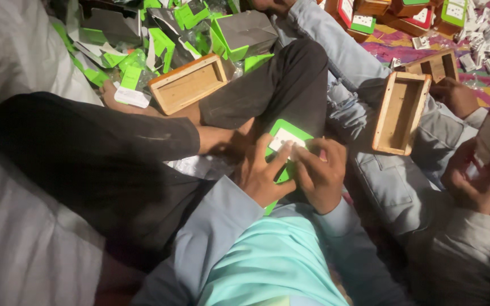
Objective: The person sits on the floor and assembles electrical switch and socket faceplates, pressing white switch and socket modules into green plastic plates one at a time and setting finished plates aside. Later they use a screwdriver to tighten screws on a partially assembled plate.
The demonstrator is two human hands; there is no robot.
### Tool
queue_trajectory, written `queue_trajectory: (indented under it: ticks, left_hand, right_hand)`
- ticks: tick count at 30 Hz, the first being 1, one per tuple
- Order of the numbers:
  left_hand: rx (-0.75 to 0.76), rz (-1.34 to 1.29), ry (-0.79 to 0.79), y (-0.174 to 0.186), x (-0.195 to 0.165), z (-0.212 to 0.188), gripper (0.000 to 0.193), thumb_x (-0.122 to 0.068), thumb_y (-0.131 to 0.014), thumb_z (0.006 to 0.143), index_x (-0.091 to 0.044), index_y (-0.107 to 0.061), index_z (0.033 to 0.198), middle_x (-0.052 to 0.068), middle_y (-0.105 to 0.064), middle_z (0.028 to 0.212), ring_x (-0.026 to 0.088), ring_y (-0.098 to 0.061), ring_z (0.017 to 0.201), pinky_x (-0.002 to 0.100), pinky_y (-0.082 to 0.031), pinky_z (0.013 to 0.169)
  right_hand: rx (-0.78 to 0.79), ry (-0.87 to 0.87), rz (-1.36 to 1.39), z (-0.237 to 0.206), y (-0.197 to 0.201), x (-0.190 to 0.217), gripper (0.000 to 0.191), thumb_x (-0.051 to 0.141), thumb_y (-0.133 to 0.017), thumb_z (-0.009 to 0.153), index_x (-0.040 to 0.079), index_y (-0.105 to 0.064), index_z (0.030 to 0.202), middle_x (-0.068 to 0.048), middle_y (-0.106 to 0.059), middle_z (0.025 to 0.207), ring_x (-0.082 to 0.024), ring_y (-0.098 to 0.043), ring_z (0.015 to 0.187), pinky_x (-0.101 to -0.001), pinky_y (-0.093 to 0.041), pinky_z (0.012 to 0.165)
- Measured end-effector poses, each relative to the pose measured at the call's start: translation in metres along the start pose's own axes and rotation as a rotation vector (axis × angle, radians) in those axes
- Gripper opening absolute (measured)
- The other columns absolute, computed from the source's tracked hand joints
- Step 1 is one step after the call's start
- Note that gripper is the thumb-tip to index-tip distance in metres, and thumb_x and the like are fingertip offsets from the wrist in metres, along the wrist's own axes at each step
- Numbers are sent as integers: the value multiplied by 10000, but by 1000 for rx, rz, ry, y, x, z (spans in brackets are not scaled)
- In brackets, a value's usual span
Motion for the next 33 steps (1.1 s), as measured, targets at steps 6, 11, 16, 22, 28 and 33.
queue_trajectory:
  ticks: [6, 11, 16, 22, 28, 33]
  left_hand:
    - [-1, 18, -20, -2, 2, -3, 772, -290, -891, 657, -167, -626, 1371, 180, -433, 1445, 422, -557, 1159, 497, -539, 908]
    - [-64, 34, -63, 3, -2, -1, 679, -276, -872, 698, -154, -643, 1325, 169, -482, 1432, 390, -580, 1185, 481, -552, 933]
    - [-80, 86, -133, 13, -8, 0, 613, -264, -862, 782, -180, -665, 1356, 156, -507, 1405, 381, -577, 1177, 487, -560, 918]
    - [-155, -2, -119, 19, -10, 4, 559, -245, -840, 825, -179, -669, 1353, 182, -493, 1478, 411, -579, 1309, 483, -558, 996]
    - [-159, -68, -46, 32, -9, 9, 503, -201, -814, 826, -94, -705, 1305, 202, -512, 1458, 400, -577, 1331, 468, -546, 1063]
    - [-89, -662, 153, 27, 7, 3, 546, -193, -702, 978, -48, -575, 1488, 160, -513, 1492, 325, -596, 1270, 429, -543, 1095]
  right_hand:
    - [-40, -53, 73, -12, -8, -5, 201, 65, -793, 814, 31, -752, 1008, -149, -642, 1153, -316, -589, 1057, -406, -493, 908]
    - [-19, -28, 57, -13, -10, -15, 222, 75, -812, 812, 38, -762, 1025, -145, -630, 1157, -324, -591, 1082, -421, -493, 937]
    - [-132, -136, 204, -42, -9, -32, 372, 86, -709, 913, -21, -639, 1263, -183, -598, 1283, -315, -565, 1183, -423, -477, 1014]
    - [108, -639, 180, -111, -12, -131, 224, 115, -680, 973, -1, -701, 1164, -159, -720, 996, -225, -693, 854, -356, -541, 769]
    - [332, -762, 318, -177, -44, -198, 155, 119, -727, 871, 40, -654, 983, -116, -705, 858, -172, -712, 768, -341, -568, 661]
    - [266, -693, 175, -182, -44, -181, 62, 170, -709, 852, 112, -690, 845, -109, -674, 807, -231, -670, 748, -389, -526, 639]
Point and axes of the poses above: each hand's wrist, its own z-axis towards the middle knuckle, its own y-axis out of the back of the hand, x = y × z, the point moved 4 cm from there along z, towards the middle knuckle
